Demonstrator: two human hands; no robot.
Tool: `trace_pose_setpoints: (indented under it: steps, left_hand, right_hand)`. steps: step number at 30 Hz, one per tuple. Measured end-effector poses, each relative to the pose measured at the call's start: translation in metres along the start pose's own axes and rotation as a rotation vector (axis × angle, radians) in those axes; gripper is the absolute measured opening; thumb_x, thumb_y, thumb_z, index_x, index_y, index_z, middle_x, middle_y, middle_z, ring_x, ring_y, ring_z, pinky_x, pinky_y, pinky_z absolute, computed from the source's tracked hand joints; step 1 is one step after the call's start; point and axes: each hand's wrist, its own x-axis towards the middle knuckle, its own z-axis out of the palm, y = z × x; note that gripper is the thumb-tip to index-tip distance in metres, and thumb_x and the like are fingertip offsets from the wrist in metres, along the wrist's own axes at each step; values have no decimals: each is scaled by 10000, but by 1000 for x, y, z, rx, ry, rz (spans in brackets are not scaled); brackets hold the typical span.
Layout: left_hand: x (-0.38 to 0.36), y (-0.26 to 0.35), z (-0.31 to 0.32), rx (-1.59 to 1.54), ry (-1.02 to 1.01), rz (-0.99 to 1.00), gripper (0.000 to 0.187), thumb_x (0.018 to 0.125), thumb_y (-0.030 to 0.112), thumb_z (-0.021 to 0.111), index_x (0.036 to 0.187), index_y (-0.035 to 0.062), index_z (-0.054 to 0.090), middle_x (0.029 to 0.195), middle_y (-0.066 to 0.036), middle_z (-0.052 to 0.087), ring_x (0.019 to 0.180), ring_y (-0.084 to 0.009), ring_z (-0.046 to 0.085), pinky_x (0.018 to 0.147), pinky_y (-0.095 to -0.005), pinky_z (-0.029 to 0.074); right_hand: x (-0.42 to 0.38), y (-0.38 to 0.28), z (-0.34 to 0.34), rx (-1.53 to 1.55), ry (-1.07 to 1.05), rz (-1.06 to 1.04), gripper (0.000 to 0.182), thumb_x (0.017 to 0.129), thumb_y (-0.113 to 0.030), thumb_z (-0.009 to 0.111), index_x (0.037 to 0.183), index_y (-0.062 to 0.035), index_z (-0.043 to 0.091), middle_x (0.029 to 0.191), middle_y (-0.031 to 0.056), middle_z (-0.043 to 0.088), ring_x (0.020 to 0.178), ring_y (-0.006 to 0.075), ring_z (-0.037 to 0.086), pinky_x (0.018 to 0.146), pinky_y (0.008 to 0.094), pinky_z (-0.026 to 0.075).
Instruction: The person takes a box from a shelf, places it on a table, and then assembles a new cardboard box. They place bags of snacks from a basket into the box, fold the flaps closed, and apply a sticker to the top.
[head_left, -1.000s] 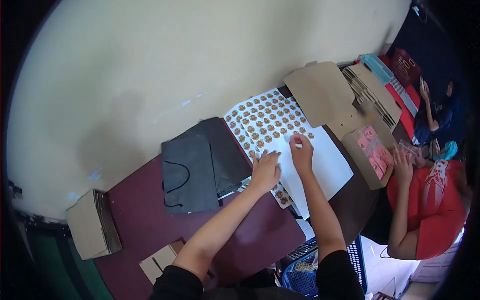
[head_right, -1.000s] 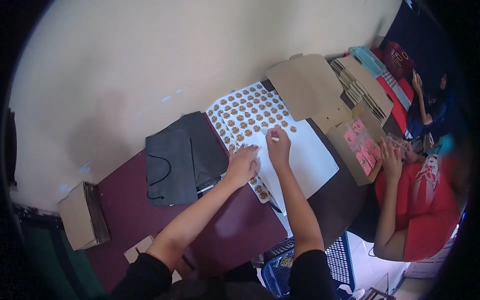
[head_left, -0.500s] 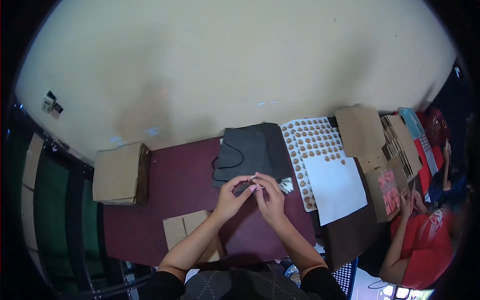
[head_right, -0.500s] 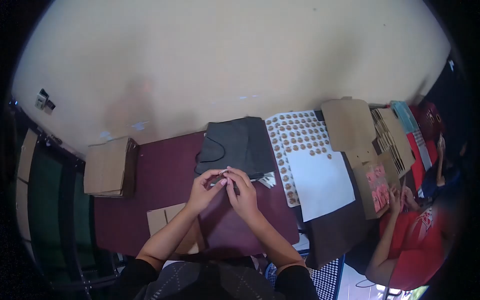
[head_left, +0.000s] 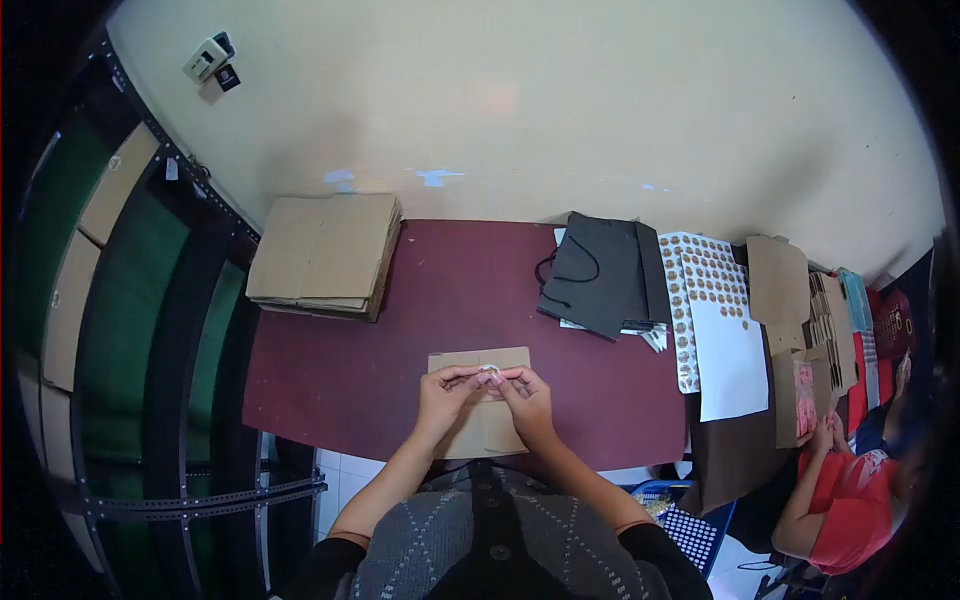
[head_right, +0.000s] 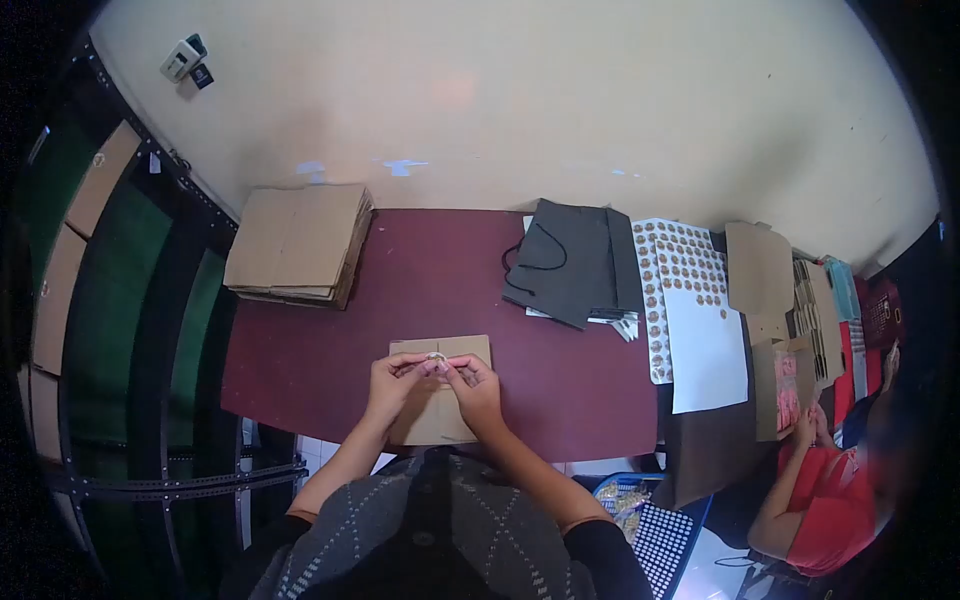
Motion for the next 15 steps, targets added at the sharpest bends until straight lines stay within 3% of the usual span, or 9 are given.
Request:
trace_pose_setpoints:
  steps: [7,10,15]
  left_hand:
    - [-11,-28,-56,-130,19,-44,193,785,-19,674,963,-54,609,914,-119,650,848,-157,628,786,-269,515]
    - [-19,-35,-52,-529,23,-180,225,820,-9,635,1035,-13,568,941,-94,614,898,-170,613,817,-287,521]
    - [-9,-48,-63,-443,16,-174,221,883,46,560,1101,17,542,935,-74,614,919,-165,607,830,-295,510]
  right_hand:
    - [-12,29,40,36,9,52,83,901,-51,552,936,25,547,940,117,627,877,169,627,793,289,524]
    - [-19,31,43,44,16,57,68,903,-55,551,927,8,544,927,110,624,858,166,628,795,291,526]
    - [-13,33,41,-6,160,-28,74,907,-68,550,913,3,529,895,88,620,810,148,623,731,268,513]
